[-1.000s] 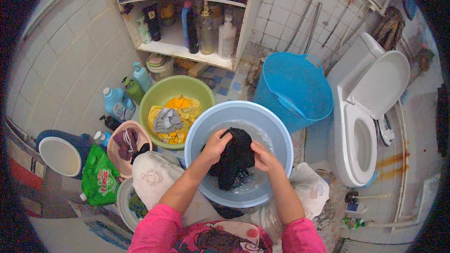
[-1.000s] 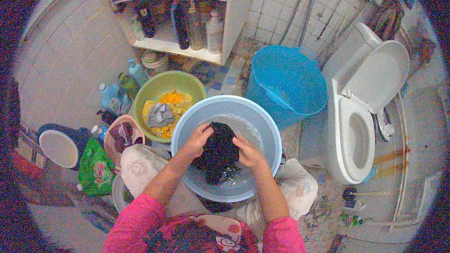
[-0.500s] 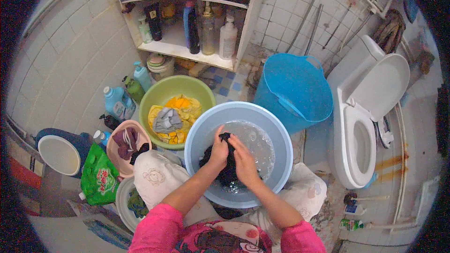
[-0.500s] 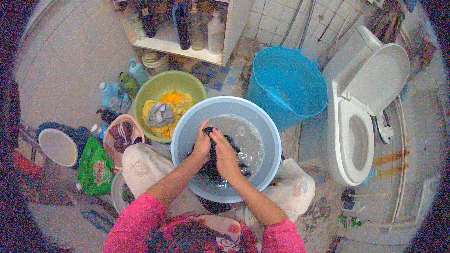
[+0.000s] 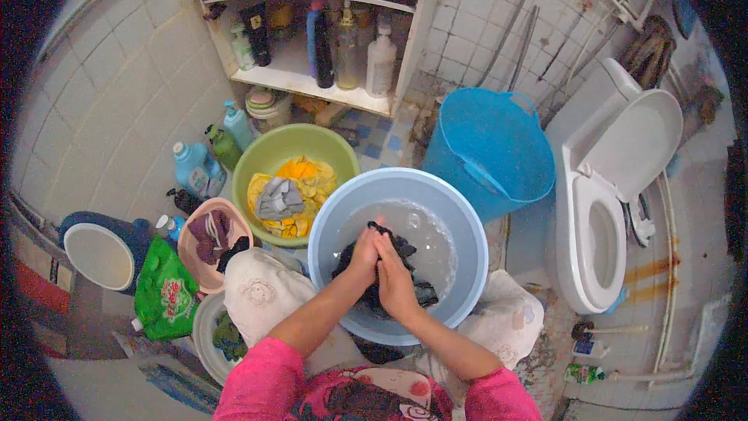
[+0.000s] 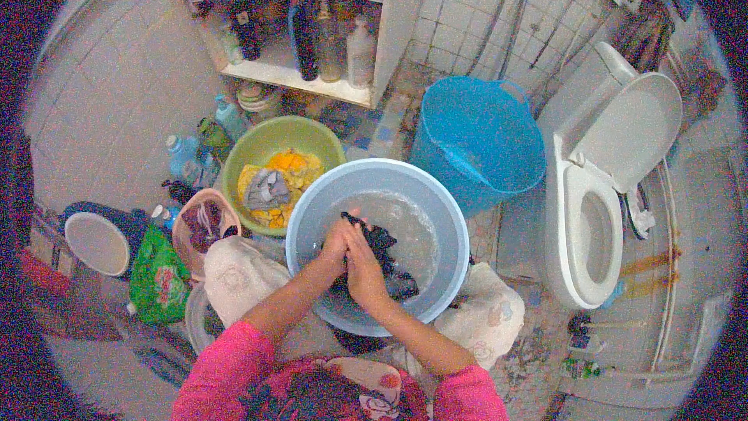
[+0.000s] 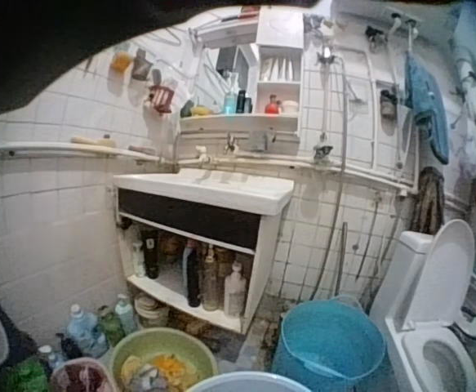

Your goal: The person washes a garment by repeatedly rubbing, squeezing, and soaking it in a washbasin filled with water by hand.

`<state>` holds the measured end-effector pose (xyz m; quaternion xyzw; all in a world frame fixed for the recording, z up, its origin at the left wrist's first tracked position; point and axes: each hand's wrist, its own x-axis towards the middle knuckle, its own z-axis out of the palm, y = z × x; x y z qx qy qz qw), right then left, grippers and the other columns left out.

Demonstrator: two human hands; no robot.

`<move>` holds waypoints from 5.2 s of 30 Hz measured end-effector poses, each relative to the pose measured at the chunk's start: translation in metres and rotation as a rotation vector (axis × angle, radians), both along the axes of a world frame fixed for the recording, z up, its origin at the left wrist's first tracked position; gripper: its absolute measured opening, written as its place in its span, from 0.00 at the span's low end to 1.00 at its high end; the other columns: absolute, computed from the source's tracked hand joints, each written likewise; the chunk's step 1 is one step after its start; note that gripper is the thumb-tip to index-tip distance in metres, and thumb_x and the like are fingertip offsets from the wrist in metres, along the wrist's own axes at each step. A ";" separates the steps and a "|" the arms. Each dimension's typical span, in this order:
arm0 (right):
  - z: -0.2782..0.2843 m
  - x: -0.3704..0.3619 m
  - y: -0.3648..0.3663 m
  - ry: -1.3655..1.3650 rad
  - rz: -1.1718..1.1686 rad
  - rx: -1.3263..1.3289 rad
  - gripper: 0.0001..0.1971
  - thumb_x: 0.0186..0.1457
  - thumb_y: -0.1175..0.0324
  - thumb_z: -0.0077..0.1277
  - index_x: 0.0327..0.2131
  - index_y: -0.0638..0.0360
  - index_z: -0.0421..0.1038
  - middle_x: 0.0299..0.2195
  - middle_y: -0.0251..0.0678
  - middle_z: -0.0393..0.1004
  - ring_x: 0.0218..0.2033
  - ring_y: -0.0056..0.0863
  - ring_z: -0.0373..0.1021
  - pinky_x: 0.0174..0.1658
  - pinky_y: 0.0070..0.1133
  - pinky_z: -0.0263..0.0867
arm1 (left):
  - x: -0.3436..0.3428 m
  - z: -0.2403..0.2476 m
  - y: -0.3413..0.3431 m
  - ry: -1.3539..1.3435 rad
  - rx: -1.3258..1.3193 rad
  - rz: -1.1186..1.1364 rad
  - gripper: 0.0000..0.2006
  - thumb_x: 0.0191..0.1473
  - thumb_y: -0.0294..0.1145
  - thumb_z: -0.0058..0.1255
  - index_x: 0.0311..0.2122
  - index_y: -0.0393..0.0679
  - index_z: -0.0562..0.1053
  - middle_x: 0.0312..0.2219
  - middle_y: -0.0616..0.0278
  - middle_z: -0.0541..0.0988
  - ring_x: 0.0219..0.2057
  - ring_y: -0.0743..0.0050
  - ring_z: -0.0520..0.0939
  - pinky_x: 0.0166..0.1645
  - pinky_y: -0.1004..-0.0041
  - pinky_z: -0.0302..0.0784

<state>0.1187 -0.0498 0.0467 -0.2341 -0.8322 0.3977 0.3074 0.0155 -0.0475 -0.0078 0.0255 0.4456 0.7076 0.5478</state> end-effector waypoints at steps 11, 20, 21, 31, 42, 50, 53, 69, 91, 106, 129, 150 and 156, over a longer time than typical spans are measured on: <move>-0.004 0.005 0.029 -0.055 -0.102 -0.237 0.18 0.54 0.74 0.30 0.48 0.63 0.58 0.48 0.50 0.60 0.51 0.43 0.57 0.53 0.28 0.51 | 0.007 0.017 -0.005 -0.091 0.137 -0.013 0.18 0.53 0.40 0.38 0.49 0.47 0.62 0.39 0.53 0.70 0.41 0.59 0.70 0.46 0.65 0.66; -0.029 0.007 0.057 0.070 -0.296 -0.187 0.15 0.52 0.73 0.38 0.44 0.65 0.60 0.44 0.48 0.63 0.47 0.42 0.60 0.52 0.29 0.52 | 0.018 0.057 -0.017 0.673 -0.017 -0.317 0.18 0.55 0.40 0.34 0.40 0.34 0.65 0.34 0.55 0.70 0.37 0.61 0.69 0.44 0.69 0.63; -0.030 0.010 0.065 0.087 -0.307 -0.341 0.13 0.52 0.71 0.38 0.41 0.64 0.63 0.40 0.46 0.67 0.44 0.40 0.63 0.49 0.28 0.55 | 0.016 0.060 -0.016 0.654 -0.095 -0.324 0.15 0.56 0.39 0.34 0.35 0.37 0.69 0.29 0.64 0.71 0.32 0.76 0.70 0.39 0.74 0.65; -0.025 0.025 0.098 0.262 -0.276 -0.802 0.16 0.50 0.65 0.47 0.43 0.57 0.65 0.41 0.39 0.68 0.41 0.30 0.64 0.45 0.24 0.58 | -0.008 0.065 -0.004 0.355 -0.009 -0.155 0.15 0.54 0.37 0.37 0.42 0.38 0.67 0.35 0.59 0.72 0.38 0.70 0.71 0.45 0.73 0.64; -0.025 0.037 0.106 0.079 -0.380 -0.632 0.15 0.49 0.62 0.48 0.35 0.65 0.67 0.29 0.41 0.72 0.28 0.32 0.68 0.35 0.25 0.63 | 0.008 0.088 0.000 0.463 -0.218 -0.263 0.17 0.52 0.40 0.43 0.41 0.37 0.67 0.33 0.58 0.73 0.33 0.70 0.73 0.40 0.72 0.68; 0.000 0.005 0.023 -0.009 -0.048 -0.044 0.07 0.51 0.73 0.38 0.35 0.62 0.60 0.47 0.44 0.58 0.51 0.33 0.54 0.53 0.25 0.48 | 0.011 0.031 0.004 0.002 0.164 0.053 0.16 0.57 0.38 0.32 0.43 0.37 0.64 0.36 0.58 0.69 0.39 0.72 0.69 0.45 0.73 0.63; -0.010 0.005 0.038 0.112 -0.232 -0.320 0.12 0.50 0.75 0.40 0.41 0.63 0.59 0.52 0.47 0.53 0.56 0.42 0.47 0.57 0.29 0.41 | 0.032 0.055 -0.018 0.563 0.160 -0.190 0.17 0.57 0.39 0.31 0.43 0.35 0.64 0.36 0.58 0.69 0.40 0.72 0.69 0.45 0.73 0.63; -0.009 0.010 0.060 0.016 -0.248 -0.299 0.20 0.53 0.71 0.36 0.52 0.59 0.55 0.56 0.47 0.46 0.58 0.43 0.42 0.59 0.30 0.36 | 0.033 0.046 -0.022 0.538 0.130 -0.329 0.17 0.56 0.40 0.33 0.46 0.42 0.63 0.42 0.62 0.68 0.43 0.75 0.68 0.47 0.74 0.62; 0.001 0.005 0.007 -0.080 0.013 -0.019 0.22 0.54 0.70 0.35 0.53 0.61 0.52 0.56 0.48 0.46 0.59 0.43 0.40 0.59 0.30 0.36 | -0.001 0.022 0.002 -0.342 -0.139 0.001 0.14 0.52 0.34 0.40 0.45 0.44 0.64 0.40 0.56 0.71 0.42 0.62 0.71 0.48 0.67 0.65; -0.036 0.023 0.107 0.320 -0.320 -0.927 0.18 0.57 0.58 0.32 0.37 0.60 0.67 0.37 0.38 0.70 0.36 0.28 0.68 0.39 0.22 0.62 | 0.019 0.051 -0.009 -0.090 -0.023 -0.242 0.19 0.53 0.43 0.39 0.40 0.36 0.67 0.34 0.60 0.72 0.35 0.71 0.73 0.40 0.72 0.67; 0.003 0.007 0.009 -0.080 -0.002 -0.114 0.20 0.54 0.70 0.33 0.52 0.62 0.54 0.55 0.46 0.50 0.58 0.39 0.45 0.58 0.26 0.41 | 0.006 0.019 0.009 -0.110 -0.168 0.047 0.20 0.57 0.45 0.29 0.50 0.45 0.59 0.42 0.56 0.68 0.46 0.60 0.67 0.50 0.65 0.62; -0.005 0.009 0.055 0.004 -0.198 -0.228 0.19 0.55 0.68 0.31 0.50 0.61 0.58 0.57 0.48 0.44 0.58 0.45 0.42 0.59 0.30 0.38 | 0.041 0.013 -0.014 -0.058 0.097 -0.264 0.22 0.56 0.44 0.32 0.51 0.41 0.58 0.48 0.60 0.64 0.50 0.69 0.63 0.55 0.71 0.52; 0.007 0.010 0.024 -0.107 -0.030 -0.079 0.20 0.52 0.71 0.34 0.50 0.61 0.57 0.55 0.44 0.50 0.58 0.44 0.40 0.59 0.32 0.36 | 0.021 0.012 -0.001 -0.352 0.069 -0.172 0.23 0.56 0.46 0.28 0.53 0.47 0.55 0.49 0.59 0.64 0.50 0.63 0.64 0.52 0.63 0.60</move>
